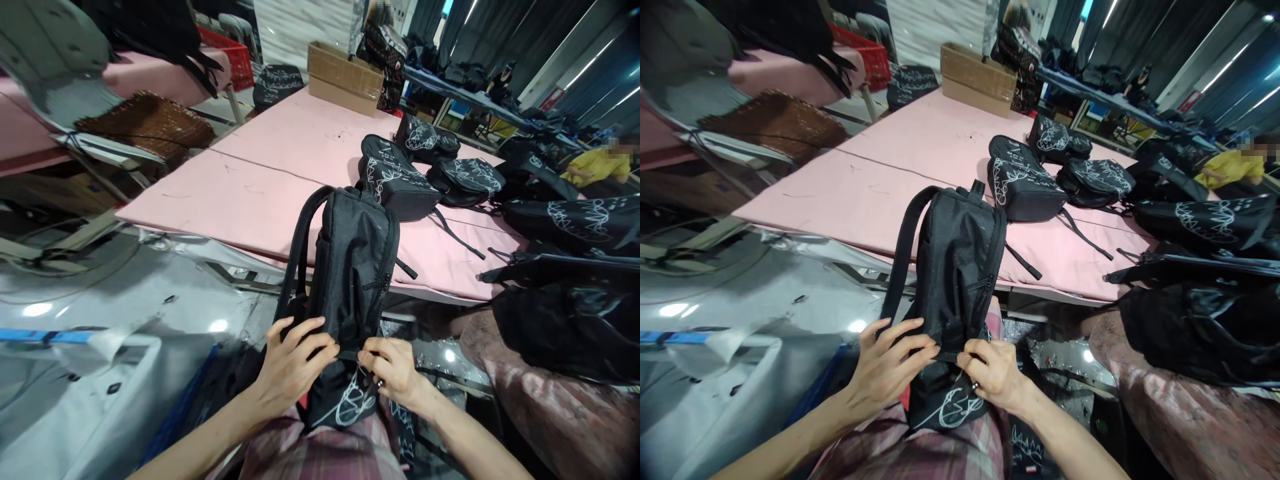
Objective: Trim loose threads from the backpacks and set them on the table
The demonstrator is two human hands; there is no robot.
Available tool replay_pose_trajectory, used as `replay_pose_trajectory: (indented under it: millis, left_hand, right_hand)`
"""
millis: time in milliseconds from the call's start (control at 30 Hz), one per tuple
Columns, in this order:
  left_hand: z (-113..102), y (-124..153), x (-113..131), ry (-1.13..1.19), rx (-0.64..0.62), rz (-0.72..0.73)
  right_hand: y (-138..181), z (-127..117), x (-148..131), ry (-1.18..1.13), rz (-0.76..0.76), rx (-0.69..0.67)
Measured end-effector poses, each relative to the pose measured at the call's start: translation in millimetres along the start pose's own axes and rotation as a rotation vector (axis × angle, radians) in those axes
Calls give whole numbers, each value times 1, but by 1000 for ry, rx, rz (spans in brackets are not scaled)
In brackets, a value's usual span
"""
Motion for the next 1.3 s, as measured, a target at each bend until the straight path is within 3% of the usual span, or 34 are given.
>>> replay_pose_trajectory:
  millis: [133, 233, 333, 400, 533, 600, 667, 767, 900, 1067, 1300]
  left_hand:
    - [0, -13, 2, 35, 54, -10]
    - [-1, -20, 1, -11, 161, -46]
    - [6, -27, -9, -19, 147, -108]
    - [6, -35, -20, 50, 135, -151]
    - [-10, -67, -52, 120, 230, -229]
    - [-8, -84, -73, 159, 222, -349]
    - [6, -96, -92, 244, 131, -510]
    - [30, -107, -104, 407, -12, -667]
    - [47, -108, -107, 697, -66, -866]
    - [52, -104, -108, 1118, 89, -1027]
    - [53, -101, -108, 1211, 134, -1066]
  right_hand:
    - [-13, -8, 24, -20, 257, 64]
    - [-17, -8, 40, 83, 393, 138]
    - [-17, 2, 53, 229, 476, 107]
    - [-17, 7, 59, 219, 500, 87]
    - [-18, -8, 68, -125, 545, 199]
    - [-18, -26, 73, -197, 572, 281]
    - [-23, -42, 76, -140, 581, 312]
    - [-45, -60, 73, 87, 522, 281]
    - [-91, -68, 62, 338, 354, 228]
    - [-141, -62, 35, 550, 59, 243]
    - [-165, -32, 15, 775, -109, 109]
Point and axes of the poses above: each hand's wrist, its own y-axis away from the middle knuckle, its own z-axis out of the palm, x = y × z, the point moved 10 cm from there along -y, towards the middle knuckle, and after that the axes turned 10 degrees about x, right-handed, at the moved point
